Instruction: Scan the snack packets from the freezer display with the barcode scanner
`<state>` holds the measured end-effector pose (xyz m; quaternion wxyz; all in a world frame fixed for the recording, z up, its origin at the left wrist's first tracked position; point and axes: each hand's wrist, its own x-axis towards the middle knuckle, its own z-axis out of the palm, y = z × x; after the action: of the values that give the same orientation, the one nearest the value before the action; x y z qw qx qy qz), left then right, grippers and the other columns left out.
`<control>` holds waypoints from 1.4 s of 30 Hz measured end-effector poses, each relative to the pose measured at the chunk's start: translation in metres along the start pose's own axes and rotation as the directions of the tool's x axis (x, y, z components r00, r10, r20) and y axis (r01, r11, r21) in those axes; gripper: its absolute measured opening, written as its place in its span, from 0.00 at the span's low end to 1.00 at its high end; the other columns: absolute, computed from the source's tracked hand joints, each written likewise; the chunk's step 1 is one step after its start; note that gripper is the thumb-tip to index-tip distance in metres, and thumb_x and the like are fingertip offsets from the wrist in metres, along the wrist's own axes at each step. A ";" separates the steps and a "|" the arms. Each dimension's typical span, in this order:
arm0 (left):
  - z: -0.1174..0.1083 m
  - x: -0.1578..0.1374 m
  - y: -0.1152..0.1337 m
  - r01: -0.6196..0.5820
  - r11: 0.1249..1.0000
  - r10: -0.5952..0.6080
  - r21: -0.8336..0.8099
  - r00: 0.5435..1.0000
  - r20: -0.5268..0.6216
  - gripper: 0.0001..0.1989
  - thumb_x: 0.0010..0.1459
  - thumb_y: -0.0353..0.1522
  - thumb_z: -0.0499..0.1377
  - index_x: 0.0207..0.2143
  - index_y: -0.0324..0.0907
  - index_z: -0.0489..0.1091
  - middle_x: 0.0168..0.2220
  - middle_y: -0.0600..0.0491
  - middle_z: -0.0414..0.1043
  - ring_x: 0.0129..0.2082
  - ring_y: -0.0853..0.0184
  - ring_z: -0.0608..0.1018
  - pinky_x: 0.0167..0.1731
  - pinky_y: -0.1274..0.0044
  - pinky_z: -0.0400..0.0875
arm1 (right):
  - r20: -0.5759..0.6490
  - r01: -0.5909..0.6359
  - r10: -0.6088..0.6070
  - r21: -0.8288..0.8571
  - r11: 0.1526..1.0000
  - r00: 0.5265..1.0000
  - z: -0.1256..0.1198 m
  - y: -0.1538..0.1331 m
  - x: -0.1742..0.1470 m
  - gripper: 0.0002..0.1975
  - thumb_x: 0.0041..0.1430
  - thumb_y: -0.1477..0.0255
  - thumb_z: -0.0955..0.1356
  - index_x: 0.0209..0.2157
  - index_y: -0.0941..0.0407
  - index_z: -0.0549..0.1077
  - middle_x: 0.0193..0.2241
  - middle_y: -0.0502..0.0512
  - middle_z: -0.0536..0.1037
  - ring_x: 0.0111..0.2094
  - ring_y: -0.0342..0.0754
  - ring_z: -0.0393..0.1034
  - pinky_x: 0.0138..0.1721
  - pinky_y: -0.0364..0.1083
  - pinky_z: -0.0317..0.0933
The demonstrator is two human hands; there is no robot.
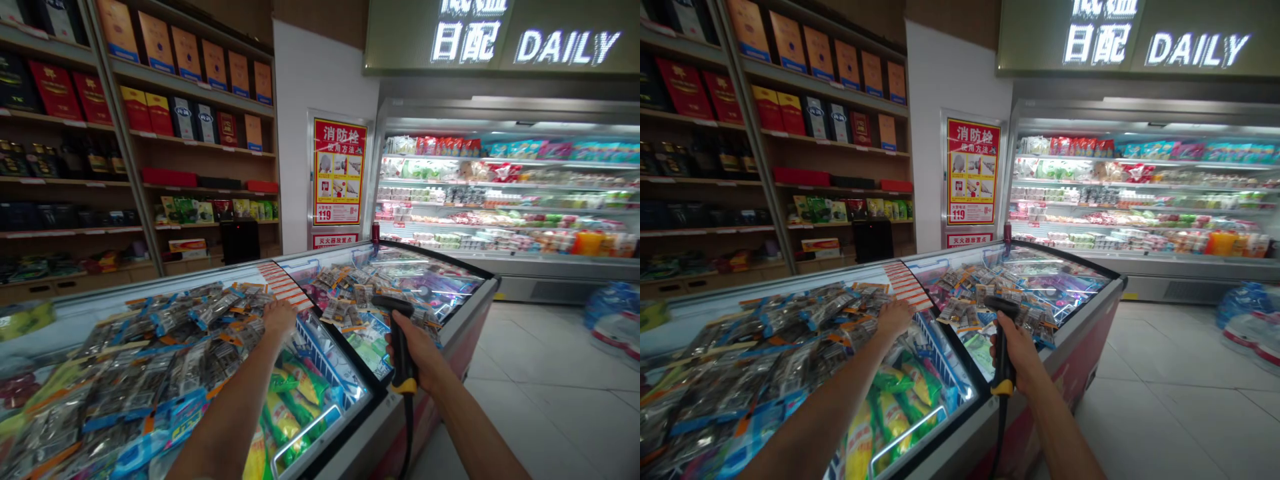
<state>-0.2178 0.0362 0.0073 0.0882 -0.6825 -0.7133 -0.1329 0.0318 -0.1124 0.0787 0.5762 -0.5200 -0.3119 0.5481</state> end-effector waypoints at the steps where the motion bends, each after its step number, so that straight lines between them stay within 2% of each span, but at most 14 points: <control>1: -0.003 0.000 -0.009 0.023 0.999 -0.023 0.025 1.000 0.002 0.18 0.55 0.35 0.43 0.37 0.37 0.68 0.42 0.43 0.68 0.45 0.59 0.67 0.45 0.68 0.55 | 0.002 0.002 -0.002 0.001 1.000 1.000 0.000 0.000 -0.001 0.12 0.47 0.61 0.65 0.27 0.56 0.64 0.12 0.44 0.65 0.11 0.39 0.59 0.11 0.38 0.54; 5: -0.018 -0.001 -0.033 0.088 0.993 -0.090 0.075 0.996 0.022 0.19 0.53 0.36 0.44 0.36 0.36 0.69 0.39 0.42 0.71 0.43 0.58 0.70 0.44 0.69 0.57 | 0.033 0.001 -0.002 0.017 1.000 0.999 -0.001 0.001 -0.001 0.13 0.47 0.61 0.65 0.27 0.56 0.64 0.12 0.45 0.65 0.11 0.38 0.59 0.11 0.38 0.54; 8: -0.027 0.000 -0.042 0.109 0.991 -0.115 0.079 0.991 0.068 0.17 0.53 0.33 0.44 0.36 0.37 0.70 0.38 0.43 0.71 0.41 0.59 0.71 0.41 0.70 0.59 | 0.050 -0.004 0.002 0.024 1.000 0.999 -0.003 0.001 -0.001 0.13 0.47 0.61 0.65 0.27 0.56 0.64 0.13 0.45 0.65 0.12 0.38 0.60 0.11 0.38 0.54; 13: -0.033 0.000 -0.055 0.068 0.989 -0.079 0.133 0.994 0.076 0.15 0.50 0.28 0.45 0.35 0.37 0.70 0.38 0.43 0.71 0.42 0.60 0.70 0.42 0.72 0.59 | 0.019 0.021 -0.022 0.039 0.999 1.000 -0.004 -0.003 -0.006 0.12 0.48 0.62 0.65 0.26 0.56 0.64 0.12 0.45 0.65 0.11 0.38 0.59 0.10 0.38 0.54; 20: -0.034 -0.003 -0.078 0.040 0.985 -0.050 0.166 0.997 0.058 0.14 0.49 0.28 0.46 0.34 0.39 0.70 0.39 0.43 0.70 0.44 0.58 0.69 0.44 0.70 0.58 | 0.001 0.019 -0.019 0.032 0.999 1.000 -0.007 -0.005 -0.009 0.12 0.47 0.62 0.65 0.26 0.57 0.64 0.12 0.45 0.66 0.11 0.39 0.59 0.10 0.38 0.54; 23: -0.040 0.001 -0.055 0.084 0.994 -0.086 0.062 0.996 0.033 0.15 0.50 0.30 0.46 0.37 0.40 0.69 0.41 0.44 0.69 0.44 0.58 0.69 0.42 0.69 0.60 | 0.033 0.005 -0.006 0.031 1.000 0.999 -0.005 -0.002 -0.005 0.12 0.48 0.62 0.65 0.27 0.57 0.64 0.12 0.45 0.66 0.11 0.39 0.59 0.10 0.38 0.54; 25: -0.044 0.004 -0.022 0.076 0.990 -0.071 -0.115 0.996 0.049 0.16 0.51 0.31 0.46 0.40 0.40 0.67 0.42 0.45 0.69 0.43 0.61 0.70 0.40 0.72 0.62 | 0.036 -0.003 0.002 0.023 1.000 0.999 -0.002 -0.002 -0.004 0.12 0.48 0.62 0.65 0.28 0.57 0.65 0.12 0.45 0.66 0.11 0.39 0.60 0.10 0.38 0.54; 27: -0.044 0.004 0.017 0.033 0.984 -0.024 -0.175 0.998 0.053 0.16 0.52 0.33 0.47 0.42 0.44 0.65 0.44 0.50 0.69 0.43 0.65 0.70 0.39 0.77 0.63 | 0.033 -0.012 0.011 0.014 1.000 0.999 0.000 -0.002 -0.003 0.12 0.47 0.61 0.65 0.28 0.57 0.65 0.12 0.45 0.66 0.11 0.39 0.60 0.10 0.38 0.54; 30: -0.035 -0.003 0.072 0.041 0.961 -0.004 -0.273 0.991 0.133 0.19 0.49 0.42 0.50 0.41 0.42 0.65 0.41 0.48 0.70 0.41 0.61 0.71 0.36 0.74 0.65 | 0.018 0.000 0.000 0.014 1.000 1.000 -0.002 -0.003 -0.003 0.12 0.47 0.61 0.65 0.27 0.56 0.64 0.12 0.45 0.66 0.11 0.39 0.60 0.10 0.38 0.55; 33: -0.018 -0.011 0.104 0.057 0.950 -0.002 -0.307 0.985 0.175 0.28 0.39 0.47 0.57 0.40 0.39 0.66 0.41 0.43 0.69 0.42 0.56 0.71 0.36 0.70 0.65 | -0.011 0.017 -0.017 0.021 1.000 1.000 -0.008 -0.005 -0.003 0.11 0.48 0.62 0.65 0.26 0.56 0.64 0.12 0.45 0.66 0.11 0.39 0.59 0.10 0.38 0.55; 35: -0.010 -0.010 0.110 0.047 0.942 0.020 -0.332 0.981 0.194 0.27 0.36 0.43 0.60 0.40 0.38 0.66 0.42 0.42 0.68 0.42 0.56 0.70 0.36 0.71 0.65 | -0.024 0.022 -0.022 0.026 0.999 0.999 -0.013 -0.005 -0.002 0.11 0.48 0.62 0.65 0.26 0.56 0.64 0.12 0.45 0.66 0.11 0.39 0.59 0.10 0.38 0.55; 37: -0.010 -0.003 0.103 0.045 0.925 0.061 -0.376 0.962 0.266 0.21 0.37 0.36 0.61 0.37 0.39 0.68 0.40 0.45 0.70 0.39 0.60 0.72 0.33 0.75 0.66 | -0.028 0.032 -0.031 0.025 0.999 0.999 -0.016 -0.005 -0.001 0.11 0.48 0.63 0.65 0.26 0.56 0.64 0.12 0.45 0.66 0.11 0.39 0.60 0.11 0.38 0.56; 39: -0.016 0.009 0.088 0.047 0.910 0.102 -0.413 0.938 0.330 0.14 0.38 0.30 0.59 0.32 0.40 0.70 0.33 0.51 0.73 0.33 0.65 0.74 0.28 0.79 0.66 | -0.028 0.041 -0.041 0.021 0.999 0.999 -0.018 -0.005 0.000 0.11 0.48 0.62 0.65 0.27 0.57 0.64 0.12 0.45 0.66 0.11 0.39 0.60 0.11 0.38 0.56; 42: -0.035 0.026 0.063 0.043 0.899 0.113 -0.437 0.939 0.324 0.07 0.39 0.29 0.57 0.26 0.41 0.70 0.24 0.55 0.72 0.26 0.67 0.74 0.24 0.80 0.65 | -0.012 0.040 -0.040 0.022 0.999 0.999 -0.019 -0.004 0.003 0.12 0.48 0.62 0.65 0.27 0.57 0.65 0.12 0.46 0.66 0.11 0.39 0.60 0.11 0.38 0.56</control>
<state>-0.1585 0.0517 0.0530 -0.1897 -0.7102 -0.6569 -0.1676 0.0515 -0.1141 0.0766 0.5945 -0.5104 -0.3127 0.5369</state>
